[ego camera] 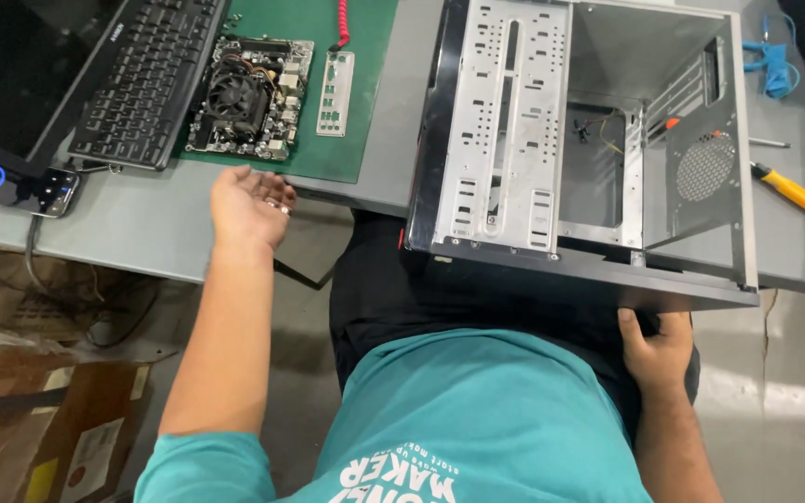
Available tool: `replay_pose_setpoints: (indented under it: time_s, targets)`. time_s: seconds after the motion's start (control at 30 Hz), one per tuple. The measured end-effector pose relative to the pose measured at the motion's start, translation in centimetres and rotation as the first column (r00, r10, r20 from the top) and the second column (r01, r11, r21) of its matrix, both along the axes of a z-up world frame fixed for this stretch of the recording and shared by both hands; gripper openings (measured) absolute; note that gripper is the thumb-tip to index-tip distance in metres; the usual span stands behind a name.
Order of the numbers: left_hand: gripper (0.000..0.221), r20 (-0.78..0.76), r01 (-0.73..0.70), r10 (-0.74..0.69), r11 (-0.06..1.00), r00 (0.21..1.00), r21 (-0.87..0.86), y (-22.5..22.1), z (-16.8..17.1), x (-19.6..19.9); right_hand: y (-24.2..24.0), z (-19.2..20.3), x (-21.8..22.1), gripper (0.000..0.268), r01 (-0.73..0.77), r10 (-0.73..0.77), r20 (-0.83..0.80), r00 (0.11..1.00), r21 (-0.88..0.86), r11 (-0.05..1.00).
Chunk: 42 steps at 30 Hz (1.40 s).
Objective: The person is routing internal power cables and then installing a motherboard into a desktop computer case.
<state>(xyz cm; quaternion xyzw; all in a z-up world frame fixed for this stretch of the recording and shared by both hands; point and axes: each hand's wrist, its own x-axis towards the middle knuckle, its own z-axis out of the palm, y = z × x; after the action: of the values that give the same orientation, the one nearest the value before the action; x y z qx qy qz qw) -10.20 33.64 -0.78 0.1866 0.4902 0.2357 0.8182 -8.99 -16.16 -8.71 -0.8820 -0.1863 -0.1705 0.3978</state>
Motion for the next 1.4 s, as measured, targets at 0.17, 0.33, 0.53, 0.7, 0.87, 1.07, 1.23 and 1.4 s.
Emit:
replay_pose_setpoints:
  time_s: [0.17, 0.33, 0.53, 0.7, 0.87, 1.07, 1.23, 1.4]
  targets:
    - [0.059, 0.016, 0.034, -0.033, 0.999, 0.999, -0.040, -0.5, 1.3, 0.7, 0.0, 0.0, -0.4, 0.036, 0.057, -0.059, -0.090, 0.994, -0.026, 0.998]
    - [0.018, -0.250, 0.271, -0.104, 0.380, 0.963, 0.885, -3.5, -1.4, 3.3, -0.3, -1.1, 0.1, 0.031, 0.069, -0.070, -0.079, 0.994, -0.018, 0.997]
    - [0.041, -0.734, 0.707, 0.214, -0.533, 0.644, 0.465, -0.9, -7.2, 12.0, -0.9, -2.7, -0.4, 0.022, 0.114, -0.121, -0.109, 0.987, -0.066, 0.991]
    - [0.048, -0.834, 0.907, 0.436, -0.386, 0.339, 0.168, -2.5, -6.9, 14.5, -1.5, -1.9, -0.1, 0.036, 0.190, -0.216, -0.230, 0.949, -0.130, 0.973]
    - [0.049, -0.925, 0.954, 0.260, -0.190, 0.276, 0.231, -2.0, -7.7, 14.7, -1.1, -1.1, -0.1, 0.025, 0.145, -0.165, -0.232, 0.959, -0.098, 0.984]
    - [0.077, -0.957, 0.900, 0.038, -0.352, 0.287, 0.256, 0.2, -4.5, 13.0, -0.7, -1.0, 0.5, 0.016, 0.039, -0.017, -0.166, 0.986, 0.131, 0.991]
    - [0.020, -0.923, 0.815, -0.045, -0.453, 0.383, 0.361, -1.4, -1.7, 9.9, -1.1, -0.7, -0.4, 0.017, 0.064, -0.046, -0.227, 0.973, 0.075, 0.995]
    - [0.010, -0.340, 0.267, -0.609, -0.210, 0.716, 0.940, -12.1, 12.7, 5.2, -0.7, 0.0, 0.4, 0.018, 0.113, -0.096, -0.230, 0.968, 0.062, 0.992]
